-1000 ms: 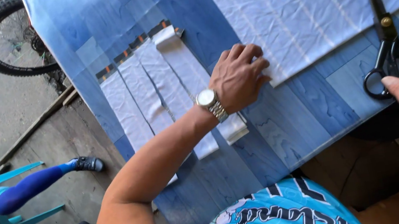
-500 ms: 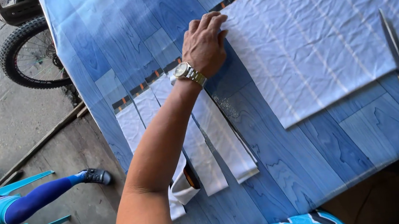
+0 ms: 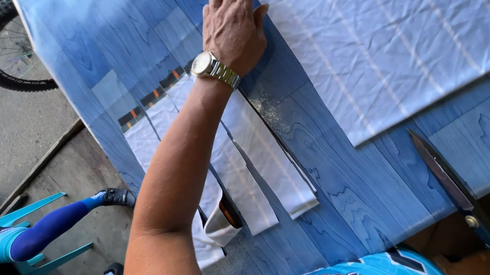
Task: Cutting white fabric into multiple thin strips using scissors on a marked table.
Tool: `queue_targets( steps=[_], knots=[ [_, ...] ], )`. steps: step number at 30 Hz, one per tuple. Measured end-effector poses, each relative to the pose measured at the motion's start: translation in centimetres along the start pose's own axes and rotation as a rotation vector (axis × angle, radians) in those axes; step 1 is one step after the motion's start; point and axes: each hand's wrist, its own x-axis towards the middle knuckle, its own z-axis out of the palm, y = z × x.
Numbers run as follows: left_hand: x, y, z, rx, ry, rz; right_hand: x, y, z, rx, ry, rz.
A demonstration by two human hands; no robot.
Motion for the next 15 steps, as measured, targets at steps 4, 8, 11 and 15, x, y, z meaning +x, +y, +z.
queue_targets(
  steps=[4,8,11,15],
  knots=[
    [-3.3,6.4,-2.4,0.069,-0.03,0.181,-3.1,2.9,2.4,0.035,-0.095,0.051],
    [-8.1,11.8,-2.8,-0.149,-0.148,0.277,-3.5,0.9,7.2,0.055,-0.154,0.08],
    [-9.8,12.2,-2.0,-0.22,-0.077,0.265,-4.7,-7.2,15.8,0.074,0.048,0.137],
    [-10.3,12.0,-1.1,-0.202,-0.072,0.203,-3.1,-8.9,17.1,-0.064,0.154,0.228]
  ],
)
